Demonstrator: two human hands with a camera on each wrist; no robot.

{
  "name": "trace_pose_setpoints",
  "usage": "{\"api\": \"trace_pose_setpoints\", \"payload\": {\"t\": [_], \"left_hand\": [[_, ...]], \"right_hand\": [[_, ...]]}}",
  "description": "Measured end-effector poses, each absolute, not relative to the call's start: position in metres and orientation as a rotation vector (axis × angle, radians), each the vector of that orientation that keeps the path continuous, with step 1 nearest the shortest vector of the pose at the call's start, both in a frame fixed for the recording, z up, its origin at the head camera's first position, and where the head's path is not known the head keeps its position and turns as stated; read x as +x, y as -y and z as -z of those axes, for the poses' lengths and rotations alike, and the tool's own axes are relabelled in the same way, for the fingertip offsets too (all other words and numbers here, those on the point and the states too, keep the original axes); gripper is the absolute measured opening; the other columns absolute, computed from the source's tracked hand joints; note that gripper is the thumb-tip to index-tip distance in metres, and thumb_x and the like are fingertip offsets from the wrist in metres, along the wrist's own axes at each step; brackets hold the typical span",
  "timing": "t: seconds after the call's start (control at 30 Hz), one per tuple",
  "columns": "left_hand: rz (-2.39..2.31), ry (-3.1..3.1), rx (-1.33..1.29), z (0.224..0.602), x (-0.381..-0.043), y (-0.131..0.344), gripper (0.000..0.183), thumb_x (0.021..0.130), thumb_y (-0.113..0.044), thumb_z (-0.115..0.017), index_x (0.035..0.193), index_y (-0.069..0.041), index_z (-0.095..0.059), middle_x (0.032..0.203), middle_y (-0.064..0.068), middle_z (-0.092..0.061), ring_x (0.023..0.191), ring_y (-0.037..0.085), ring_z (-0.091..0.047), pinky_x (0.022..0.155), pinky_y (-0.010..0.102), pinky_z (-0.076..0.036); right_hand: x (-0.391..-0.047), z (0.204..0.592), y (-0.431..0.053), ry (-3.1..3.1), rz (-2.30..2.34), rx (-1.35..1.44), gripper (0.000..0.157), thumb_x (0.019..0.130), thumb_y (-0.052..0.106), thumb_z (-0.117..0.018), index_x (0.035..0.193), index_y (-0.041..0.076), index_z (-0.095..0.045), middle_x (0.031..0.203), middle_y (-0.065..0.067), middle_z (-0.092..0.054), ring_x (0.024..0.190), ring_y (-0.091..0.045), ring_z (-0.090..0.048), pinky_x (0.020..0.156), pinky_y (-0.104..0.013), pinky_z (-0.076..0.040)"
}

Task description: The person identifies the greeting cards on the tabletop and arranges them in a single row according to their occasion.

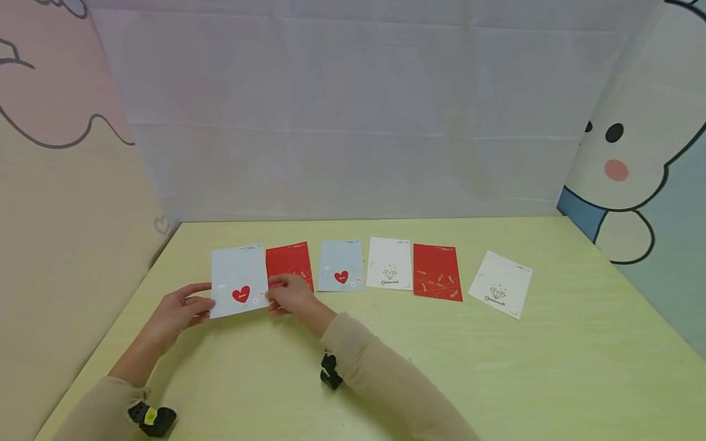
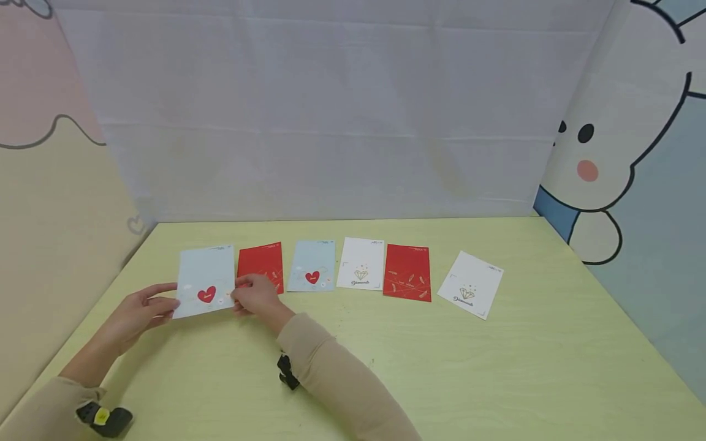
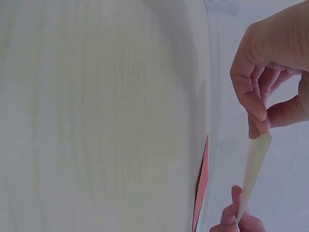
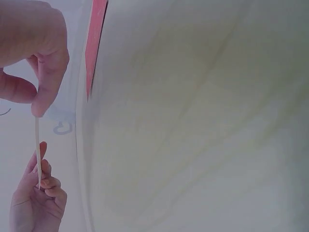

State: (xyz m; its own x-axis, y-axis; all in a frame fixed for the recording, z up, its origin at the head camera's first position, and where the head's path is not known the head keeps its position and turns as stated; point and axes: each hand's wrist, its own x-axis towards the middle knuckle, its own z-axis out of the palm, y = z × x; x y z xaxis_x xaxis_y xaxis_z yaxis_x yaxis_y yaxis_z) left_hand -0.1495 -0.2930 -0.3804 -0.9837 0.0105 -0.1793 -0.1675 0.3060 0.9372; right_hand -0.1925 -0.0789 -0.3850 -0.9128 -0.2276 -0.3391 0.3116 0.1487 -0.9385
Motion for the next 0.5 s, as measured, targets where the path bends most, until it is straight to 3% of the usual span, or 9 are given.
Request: {"api": "trace_pose_setpoints", "payload": {"t": [0.5], "left_hand": [[-1.702,-2.313,-0.071,0.374,-0.136,0.281,0.057,0.086,-0.014,-0.058,0.13,0.009,-0.028,0.084,0.005,-0.061,0.067,0.016,-0.055,0.067,0.028,-0.049]], "right_hand": [[-0.181,0.38,0.052,-2.126,1.704,-0.078,0.028,0.078,0.007,-0.066,0.105,0.006,-0.057,0.076,-0.003,-0.056,0.059,-0.02,-0.058,0.057,-0.031,-0.051]]}}
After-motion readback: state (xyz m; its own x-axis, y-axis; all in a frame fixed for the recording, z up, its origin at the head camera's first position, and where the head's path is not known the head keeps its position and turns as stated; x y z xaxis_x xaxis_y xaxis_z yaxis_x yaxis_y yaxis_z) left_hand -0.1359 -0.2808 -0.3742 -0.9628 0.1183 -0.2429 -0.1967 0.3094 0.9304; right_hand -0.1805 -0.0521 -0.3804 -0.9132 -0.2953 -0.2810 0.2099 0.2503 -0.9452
